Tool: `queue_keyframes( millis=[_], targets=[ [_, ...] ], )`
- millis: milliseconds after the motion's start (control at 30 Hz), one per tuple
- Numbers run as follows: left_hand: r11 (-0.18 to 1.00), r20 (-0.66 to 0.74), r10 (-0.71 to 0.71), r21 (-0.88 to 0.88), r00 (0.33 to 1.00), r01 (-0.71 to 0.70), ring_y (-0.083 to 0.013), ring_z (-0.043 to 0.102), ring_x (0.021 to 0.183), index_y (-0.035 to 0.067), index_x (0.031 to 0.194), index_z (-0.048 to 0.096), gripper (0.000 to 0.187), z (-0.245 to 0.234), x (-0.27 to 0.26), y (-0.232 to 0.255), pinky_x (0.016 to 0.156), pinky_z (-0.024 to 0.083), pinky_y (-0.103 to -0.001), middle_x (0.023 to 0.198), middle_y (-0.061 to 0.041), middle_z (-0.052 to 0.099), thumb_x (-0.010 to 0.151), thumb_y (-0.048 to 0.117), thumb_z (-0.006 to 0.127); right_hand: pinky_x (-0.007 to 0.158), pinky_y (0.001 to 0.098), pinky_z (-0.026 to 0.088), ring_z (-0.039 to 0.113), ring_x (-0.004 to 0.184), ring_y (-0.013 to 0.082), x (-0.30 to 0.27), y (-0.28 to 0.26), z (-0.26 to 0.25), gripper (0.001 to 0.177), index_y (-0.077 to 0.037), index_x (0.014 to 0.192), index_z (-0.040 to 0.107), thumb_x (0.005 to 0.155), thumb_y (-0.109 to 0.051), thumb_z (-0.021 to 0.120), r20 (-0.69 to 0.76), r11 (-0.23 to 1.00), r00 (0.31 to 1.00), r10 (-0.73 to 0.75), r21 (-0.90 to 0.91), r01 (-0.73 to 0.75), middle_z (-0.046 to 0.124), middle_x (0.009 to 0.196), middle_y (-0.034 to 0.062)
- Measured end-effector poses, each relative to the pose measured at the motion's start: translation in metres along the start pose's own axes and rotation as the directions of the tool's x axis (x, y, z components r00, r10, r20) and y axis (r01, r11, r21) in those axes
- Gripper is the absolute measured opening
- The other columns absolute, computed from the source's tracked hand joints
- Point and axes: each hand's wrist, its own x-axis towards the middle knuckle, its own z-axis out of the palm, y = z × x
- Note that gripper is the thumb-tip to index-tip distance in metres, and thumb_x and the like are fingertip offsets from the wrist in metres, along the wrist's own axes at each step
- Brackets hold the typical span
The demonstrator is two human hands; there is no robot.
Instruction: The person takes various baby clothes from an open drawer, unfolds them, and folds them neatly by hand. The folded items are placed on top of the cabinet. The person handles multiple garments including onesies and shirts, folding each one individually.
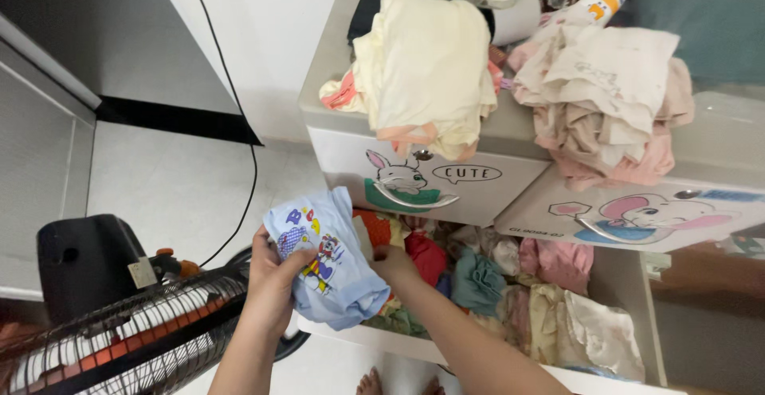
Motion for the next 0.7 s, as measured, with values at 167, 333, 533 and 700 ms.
queue_keyframes(
  millis=[167,333,533,700],
  targets=[
    [0.997,0.032,-0.07,-0.008,0.997,0.071,-0.024,0.067,0.107,0.004,0.144,0.034,0.075,-0.011,0.005,-0.011,0.092,0.055,-0.038,0.123,-0.018,0.065,0.075,-0.009,0.062,0.076,0.0387,0.061,0.077,0.088,0.0258,-0.024,-0.037,0.003,0.053,-0.004,0.129,0.068,0.081,-0.027,0.069,0.088,0.818,0.995,-0.049,0.575,-0.011,0.078,0.108,0.0169],
    [0.994,0.115,-0.105,-0.008,0.988,0.106,-0.0206,0.067,0.108,0.005,0.144,0.039,0.076,-0.005,0.012,-0.018,0.093,0.055,-0.036,0.124,-0.014,0.064,0.072,-0.012,0.059,0.067,0.0449,0.058,0.072,0.077,0.0286,-0.063,-0.052,-0.055,0.039,-0.006,0.112,0.064,0.078,-0.025,0.069,0.181,0.612,0.978,0.108,0.763,-0.209,0.071,0.093,0.0129],
    [0.976,0.181,-0.215,0.003,0.96,0.218,-0.0233,0.068,0.102,0.007,0.142,0.04,0.075,0.014,0.034,-0.043,0.088,0.056,-0.039,0.118,-0.015,0.066,0.072,-0.012,0.059,0.074,0.0425,0.058,0.069,0.082,0.0241,-0.098,-0.017,-0.169,0.034,-0.008,0.107,0.064,0.077,-0.022,0.071,0.115,0.384,0.98,0.165,0.907,-0.171,0.07,0.092,0.0078],
    [0.923,0.117,-0.192,0.359,0.974,0.139,-0.0253,0.068,0.102,0.006,0.141,0.044,0.072,0.008,0.066,-0.09,0.089,0.056,-0.038,0.116,-0.015,0.068,0.074,-0.005,0.069,0.081,0.0378,0.059,0.072,0.09,0.0239,-0.143,0.026,-0.244,0.042,-0.005,0.117,0.067,0.076,-0.017,0.066,-0.051,0.377,0.986,0.162,0.926,-0.014,0.074,0.103,0.01]
  ],
)
